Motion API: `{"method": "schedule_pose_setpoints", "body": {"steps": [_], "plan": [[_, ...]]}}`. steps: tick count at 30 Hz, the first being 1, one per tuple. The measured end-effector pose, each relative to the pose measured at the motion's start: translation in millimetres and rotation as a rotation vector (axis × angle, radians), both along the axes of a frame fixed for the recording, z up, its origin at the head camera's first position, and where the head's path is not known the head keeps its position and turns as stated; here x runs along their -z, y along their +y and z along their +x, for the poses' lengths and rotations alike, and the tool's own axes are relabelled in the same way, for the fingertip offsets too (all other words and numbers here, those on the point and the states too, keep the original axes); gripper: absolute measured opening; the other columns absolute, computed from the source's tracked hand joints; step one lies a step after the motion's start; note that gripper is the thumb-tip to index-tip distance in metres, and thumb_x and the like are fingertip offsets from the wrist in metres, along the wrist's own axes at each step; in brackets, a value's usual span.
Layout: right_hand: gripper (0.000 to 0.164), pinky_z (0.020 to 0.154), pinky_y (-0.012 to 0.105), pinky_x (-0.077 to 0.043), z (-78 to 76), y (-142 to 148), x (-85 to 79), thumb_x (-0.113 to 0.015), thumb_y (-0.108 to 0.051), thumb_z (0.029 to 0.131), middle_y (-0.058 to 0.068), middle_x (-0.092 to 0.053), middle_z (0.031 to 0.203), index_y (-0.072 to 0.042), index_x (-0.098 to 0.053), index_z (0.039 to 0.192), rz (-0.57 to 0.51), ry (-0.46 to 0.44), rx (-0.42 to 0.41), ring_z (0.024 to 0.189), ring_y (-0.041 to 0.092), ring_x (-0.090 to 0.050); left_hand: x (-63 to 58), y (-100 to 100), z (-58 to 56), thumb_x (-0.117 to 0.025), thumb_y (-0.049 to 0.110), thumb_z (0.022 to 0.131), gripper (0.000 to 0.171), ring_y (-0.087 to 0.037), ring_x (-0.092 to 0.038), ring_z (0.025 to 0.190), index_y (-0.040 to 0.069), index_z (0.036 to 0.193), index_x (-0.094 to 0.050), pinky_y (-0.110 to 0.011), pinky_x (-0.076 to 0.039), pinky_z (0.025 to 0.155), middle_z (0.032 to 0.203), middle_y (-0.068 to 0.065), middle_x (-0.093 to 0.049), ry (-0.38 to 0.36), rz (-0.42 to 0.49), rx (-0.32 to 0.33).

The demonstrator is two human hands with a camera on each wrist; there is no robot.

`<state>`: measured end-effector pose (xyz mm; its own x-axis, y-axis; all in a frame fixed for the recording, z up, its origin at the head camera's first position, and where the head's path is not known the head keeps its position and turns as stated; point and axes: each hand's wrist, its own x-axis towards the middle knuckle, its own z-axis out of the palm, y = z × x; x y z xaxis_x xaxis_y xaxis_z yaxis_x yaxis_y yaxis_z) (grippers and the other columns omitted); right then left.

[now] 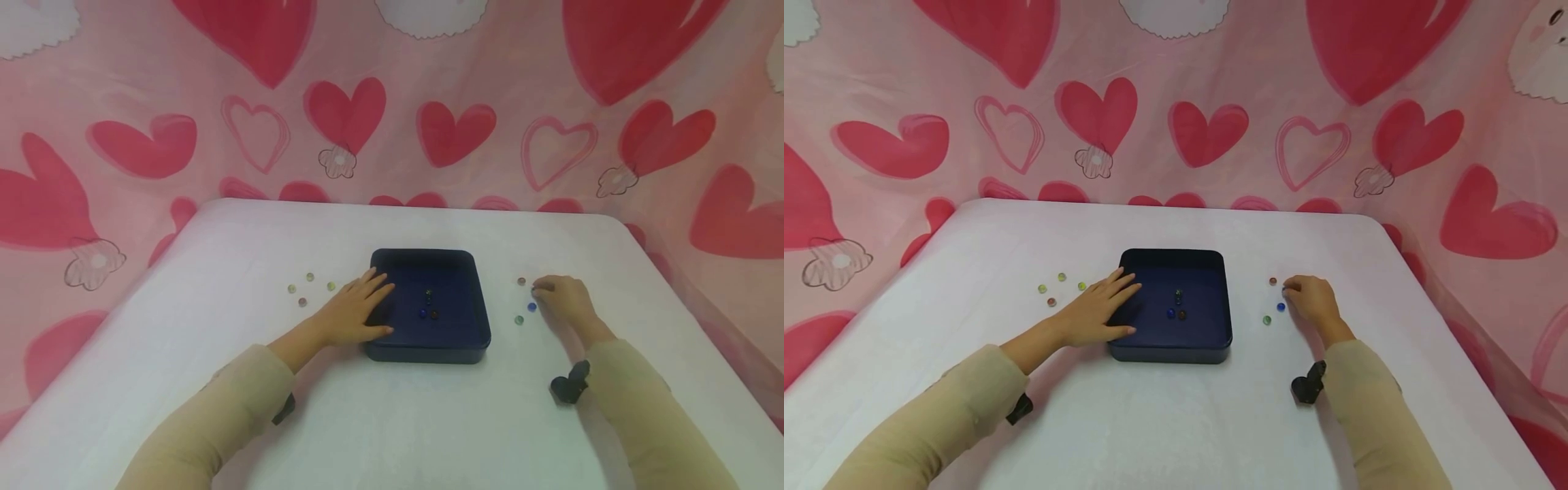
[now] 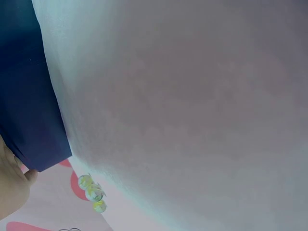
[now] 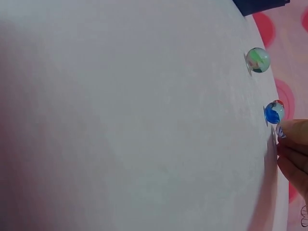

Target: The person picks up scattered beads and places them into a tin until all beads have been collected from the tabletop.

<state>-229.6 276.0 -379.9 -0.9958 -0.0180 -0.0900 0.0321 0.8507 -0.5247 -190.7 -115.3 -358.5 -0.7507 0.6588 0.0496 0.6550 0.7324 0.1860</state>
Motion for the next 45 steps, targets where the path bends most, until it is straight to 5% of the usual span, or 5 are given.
{"method": "schedule_pose_setpoints", "body": {"steps": [7,15,30,38,45], "plan": [[0.036,0.091,0.052,-0.027,11.4,-9.8,-6.4,-0.046,-0.023,0.089,0.018,-0.051,0.115,-0.003,-0.051,0.118,-0.086,-0.009,0.023,0.110,0.036,-0.039,0.0,-0.1,0.5,-0.045,0.055,0.080,0.075,-0.025,0.000,0.130,0.009,0.136,-0.026,-0.043,-0.013,0.101,0.141,-0.012,-0.017,-0.009,0.007,-0.005],[0.035,0.091,0.049,-0.030,15.9,-25.6,-20.5,-0.048,-0.025,0.088,0.018,-0.052,0.116,-0.002,-0.054,0.115,-0.124,0.078,-0.061,0.114,0.034,-0.038,0.0,-0.3,0.0,-0.045,0.054,0.080,0.075,-0.025,0.000,0.130,0.008,0.136,-0.026,-0.041,-0.011,0.102,0.141,-0.012,-0.017,-0.010,0.017,-0.002],[0.020,0.073,0.038,-0.047,20.1,-72.9,-37.1,-0.061,-0.013,0.080,0.012,-0.064,0.092,-0.001,-0.066,0.095,-0.246,0.381,-0.195,0.086,0.026,-0.060,0.9,-0.9,-0.5,-0.045,0.054,0.080,0.075,-0.024,0.001,0.130,0.009,0.136,-0.025,-0.041,-0.011,0.102,0.142,-0.012,-0.016,-0.015,0.013,-0.004],[0.022,0.073,0.033,-0.048,22.8,-100.4,-42.5,-0.062,-0.014,0.079,0.011,-0.064,0.094,-0.001,-0.065,0.097,-0.338,0.350,-0.243,0.086,0.022,-0.060,0.3,-0.7,-0.2,-0.045,0.053,0.080,0.074,-0.025,0.000,0.130,0.008,0.136,-0.026,-0.042,-0.012,0.102,0.141,-0.012,-0.017,-0.010,0.022,0.000],[0.022,0.088,0.049,-0.034,25.8,-117.4,-42.8,-0.061,-0.017,0.080,0.010,-0.064,0.094,-0.004,-0.065,0.097,-0.302,0.306,-0.288,0.088,0.024,-0.059,2.8,-0.4,-0.6,-0.046,0.053,0.080,0.074,-0.027,-0.001,0.129,0.007,0.136,-0.027,-0.043,-0.013,0.101,0.141,-0.013,-0.018,0.006,0.027,0.009]]}}
